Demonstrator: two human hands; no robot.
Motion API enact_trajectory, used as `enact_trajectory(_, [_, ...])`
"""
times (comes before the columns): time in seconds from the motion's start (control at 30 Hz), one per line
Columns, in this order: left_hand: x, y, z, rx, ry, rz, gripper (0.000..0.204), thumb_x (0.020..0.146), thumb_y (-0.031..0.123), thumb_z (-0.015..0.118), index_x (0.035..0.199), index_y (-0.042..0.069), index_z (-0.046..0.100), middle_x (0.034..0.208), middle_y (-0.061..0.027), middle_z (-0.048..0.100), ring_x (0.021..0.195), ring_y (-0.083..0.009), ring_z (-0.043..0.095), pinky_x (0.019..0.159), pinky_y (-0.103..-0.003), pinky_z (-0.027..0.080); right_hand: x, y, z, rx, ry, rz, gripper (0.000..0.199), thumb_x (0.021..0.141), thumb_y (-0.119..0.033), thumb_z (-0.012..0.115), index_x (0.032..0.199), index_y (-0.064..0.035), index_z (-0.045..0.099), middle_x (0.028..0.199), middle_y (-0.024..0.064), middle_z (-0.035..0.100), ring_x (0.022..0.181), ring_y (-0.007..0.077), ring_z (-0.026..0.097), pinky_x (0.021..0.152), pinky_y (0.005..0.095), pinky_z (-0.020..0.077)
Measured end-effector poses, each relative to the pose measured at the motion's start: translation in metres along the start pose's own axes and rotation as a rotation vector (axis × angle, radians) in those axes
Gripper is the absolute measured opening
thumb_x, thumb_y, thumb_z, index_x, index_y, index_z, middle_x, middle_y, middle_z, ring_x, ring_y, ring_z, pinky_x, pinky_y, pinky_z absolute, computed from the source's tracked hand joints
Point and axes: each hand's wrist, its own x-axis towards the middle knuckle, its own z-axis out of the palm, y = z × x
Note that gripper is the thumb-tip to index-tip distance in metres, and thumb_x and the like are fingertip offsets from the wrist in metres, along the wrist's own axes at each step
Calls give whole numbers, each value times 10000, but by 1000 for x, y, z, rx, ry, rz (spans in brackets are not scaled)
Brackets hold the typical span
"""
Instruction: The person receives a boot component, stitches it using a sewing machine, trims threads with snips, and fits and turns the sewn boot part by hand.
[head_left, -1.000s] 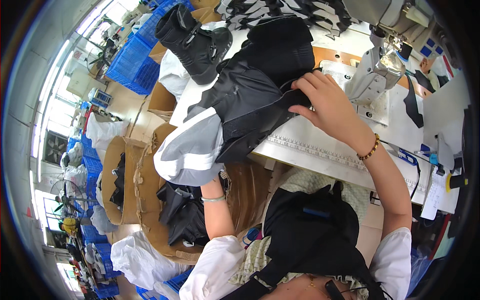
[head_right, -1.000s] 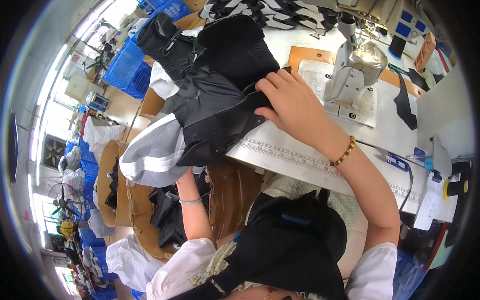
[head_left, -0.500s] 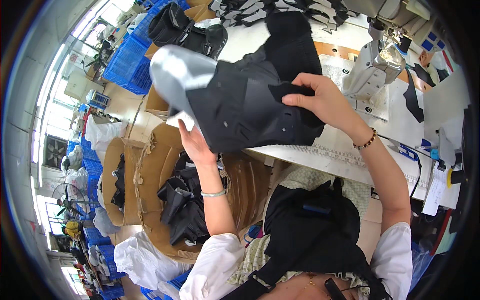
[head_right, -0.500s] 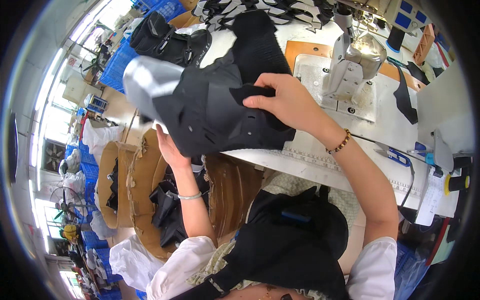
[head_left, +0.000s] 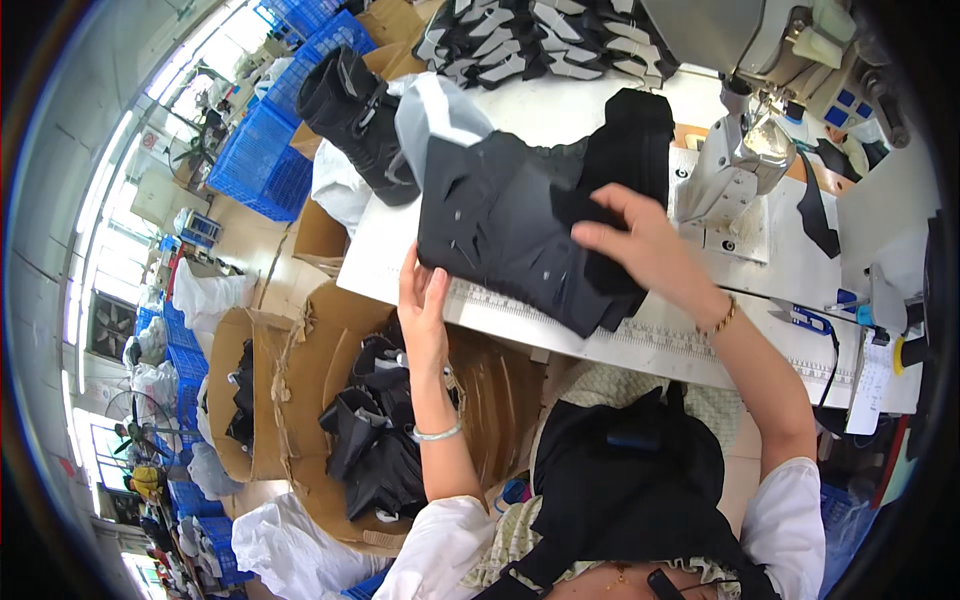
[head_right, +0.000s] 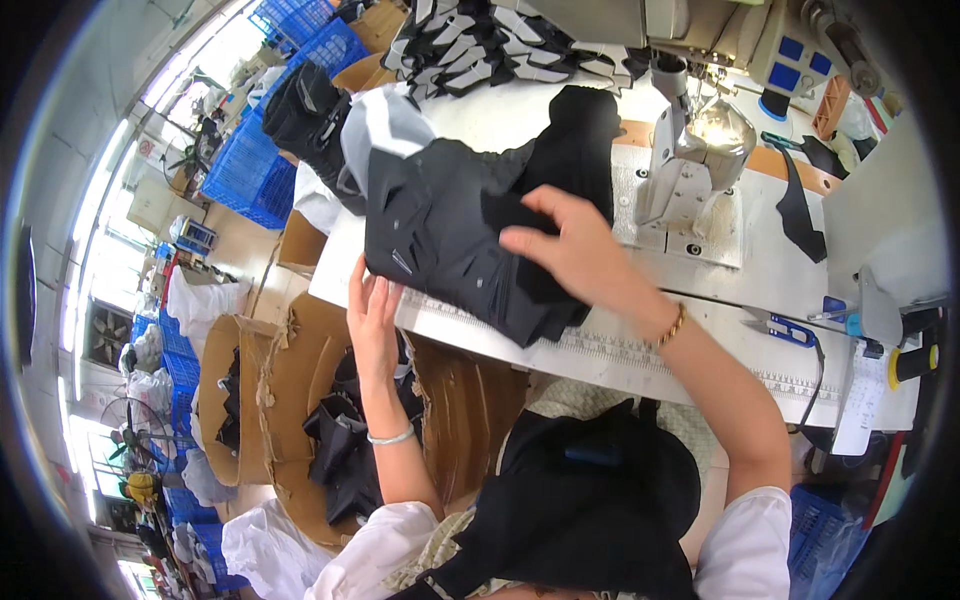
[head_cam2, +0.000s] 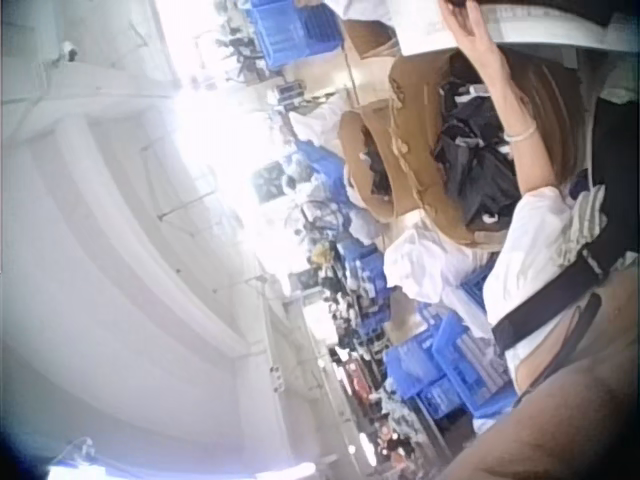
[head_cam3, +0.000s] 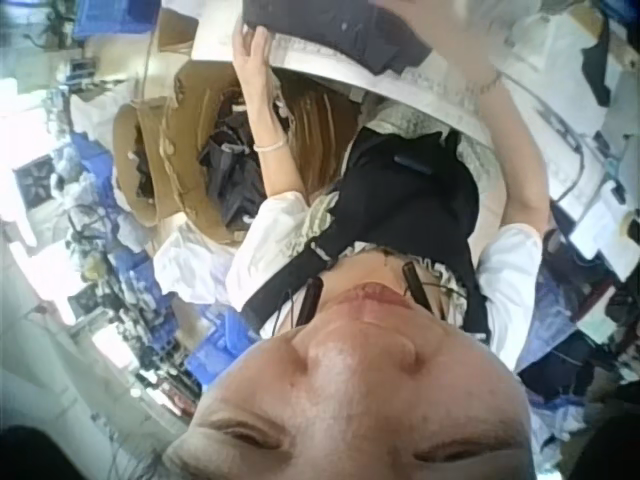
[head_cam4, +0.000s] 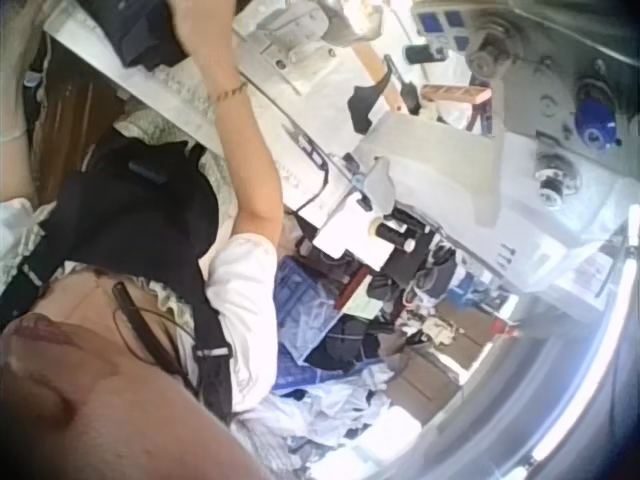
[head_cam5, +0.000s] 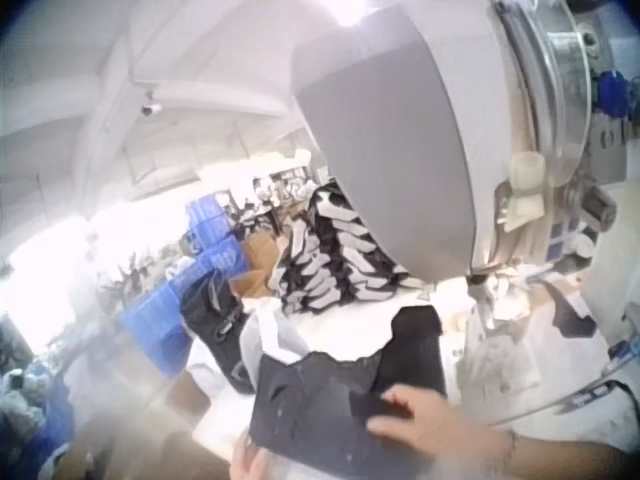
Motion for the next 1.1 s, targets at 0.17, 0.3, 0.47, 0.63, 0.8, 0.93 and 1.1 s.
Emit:
enact_trajectory(0.17, [6, -23, 8, -289, 29, 24, 506, 933, 299, 456, 1352, 98, 256, 1345, -72, 353, 1232, -224, 345, 1015, -425, 290, -39, -11, 27, -237, -211, -238, 305, 827, -167, 583, 1046, -3, 447, 957, 170, 500, 844, 384, 541, 707, 411, 452])
enact_trajectory(0.3, [8, -33, 13, -370, 105, 82, 412, 943, 299, 434, 1287, 109, 310, 1303, -66, 385, 1214, -223, 360, 1011, -428, 297, -52, -16, 36, -360, -190, -379, 290, 840, -145, 558, 1055, 5, 436, 980, 149, 488, 791, 348, 571, 629, 382, 488])
enact_trajectory(0.47, [12, -32, 12, -433, 72, 110, 320, 941, 269, 443, 1212, 125, 355, 1265, -54, 414, 1189, -218, 383, 994, -425, 318, -62, -25, 32, -407, -236, -376, 311, 859, -145, 535, 1087, 33, 421, 1012, 154, 473, 777, 326, 595, 625, 348, 513])
enact_trajectory(0.63, [21, -28, 18, -433, 38, 133, 314, 934, 246, 455, 1206, 129, 350, 1236, -41, 439, 1142, -205, 422, 953, -412, 359, -68, -29, 29, -363, -225, -417, 335, 864, -146, 534, 1113, 42, 412, 1067, 166, 473, 817, 342, 590, 657, 350, 514])
enact_trajectory(0.8, [31, -11, 26, -439, 44, 99, 302, 916, 150, 486, 1177, 101, 343, 1072, -35, 492, 960, -123, 481, 850, -278, 391, -71, -23, 29, -258, -220, -422, 369, 856, -129, 550, 1142, 50, 401, 1101, 183, 466, 838, 367, 574, 738, 346, 499])
enact_trajectory(0.93, [37, 5, 29, -134, -32, 236, 470, 889, 153, 520, 1302, 96, 304, 1221, -123, 445, 1104, -205, 455, 937, -360, 364, -70, -12, 34, 47, -185, -184, 336, 858, -94, 562, 1129, 48, 424, 1095, 175, 490, 892, 282, 600, 750, 308, 488])
enact_trajectory(1.1, [15, 24, 44, 100, 60, 217, 604, 864, 79, 536, 1385, 51, 232, 1374, -193, 282, 1300, -293, 284, 997, -348, 308, -58, 4, 42, 659, -36, 185, 324, 868, -54, 557, 1152, 46, 437, 1063, 108, 582, 941, 105, 557, 778, 259, 483])
